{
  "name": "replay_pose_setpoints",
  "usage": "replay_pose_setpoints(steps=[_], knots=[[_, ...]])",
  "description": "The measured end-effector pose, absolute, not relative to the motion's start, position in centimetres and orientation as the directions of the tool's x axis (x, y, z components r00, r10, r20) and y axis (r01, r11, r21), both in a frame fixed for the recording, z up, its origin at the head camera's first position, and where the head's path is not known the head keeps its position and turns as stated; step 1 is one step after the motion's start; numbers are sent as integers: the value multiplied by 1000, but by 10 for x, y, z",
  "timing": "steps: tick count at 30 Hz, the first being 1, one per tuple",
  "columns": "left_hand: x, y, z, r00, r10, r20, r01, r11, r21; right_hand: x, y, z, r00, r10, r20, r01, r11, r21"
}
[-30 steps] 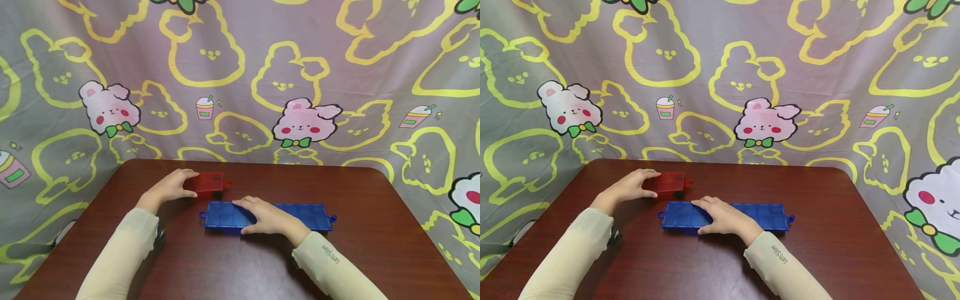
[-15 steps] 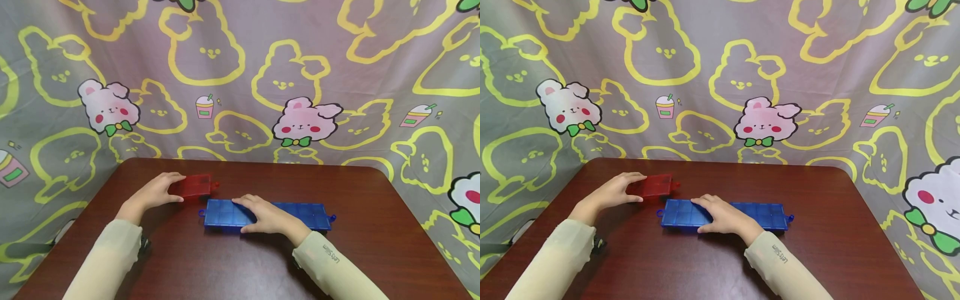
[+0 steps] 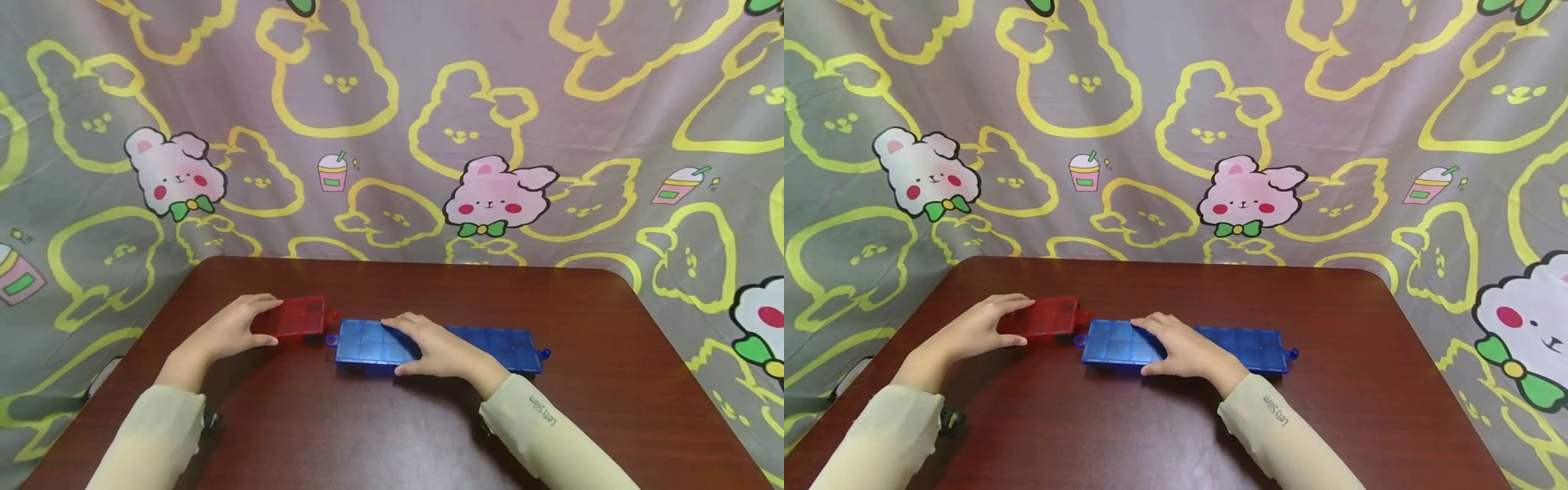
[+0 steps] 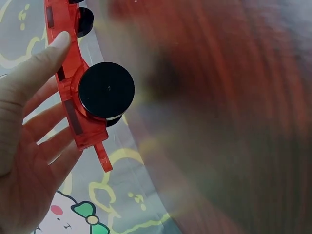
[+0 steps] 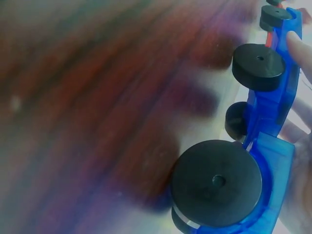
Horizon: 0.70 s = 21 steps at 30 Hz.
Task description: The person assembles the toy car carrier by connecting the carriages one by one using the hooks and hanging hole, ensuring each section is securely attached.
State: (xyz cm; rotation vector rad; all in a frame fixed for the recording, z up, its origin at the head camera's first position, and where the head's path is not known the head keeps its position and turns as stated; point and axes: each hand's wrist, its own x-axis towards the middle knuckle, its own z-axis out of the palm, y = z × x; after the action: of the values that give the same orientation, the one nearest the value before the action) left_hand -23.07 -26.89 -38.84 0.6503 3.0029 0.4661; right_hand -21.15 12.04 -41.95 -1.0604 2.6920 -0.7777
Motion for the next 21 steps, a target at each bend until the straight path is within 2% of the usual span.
replay_pose_setpoints(steps=[21], knots=[[-209,-273,-399,-900,433,51,427,852,302,-216,124,-423,-740,-666,95,-614,610,-501]])
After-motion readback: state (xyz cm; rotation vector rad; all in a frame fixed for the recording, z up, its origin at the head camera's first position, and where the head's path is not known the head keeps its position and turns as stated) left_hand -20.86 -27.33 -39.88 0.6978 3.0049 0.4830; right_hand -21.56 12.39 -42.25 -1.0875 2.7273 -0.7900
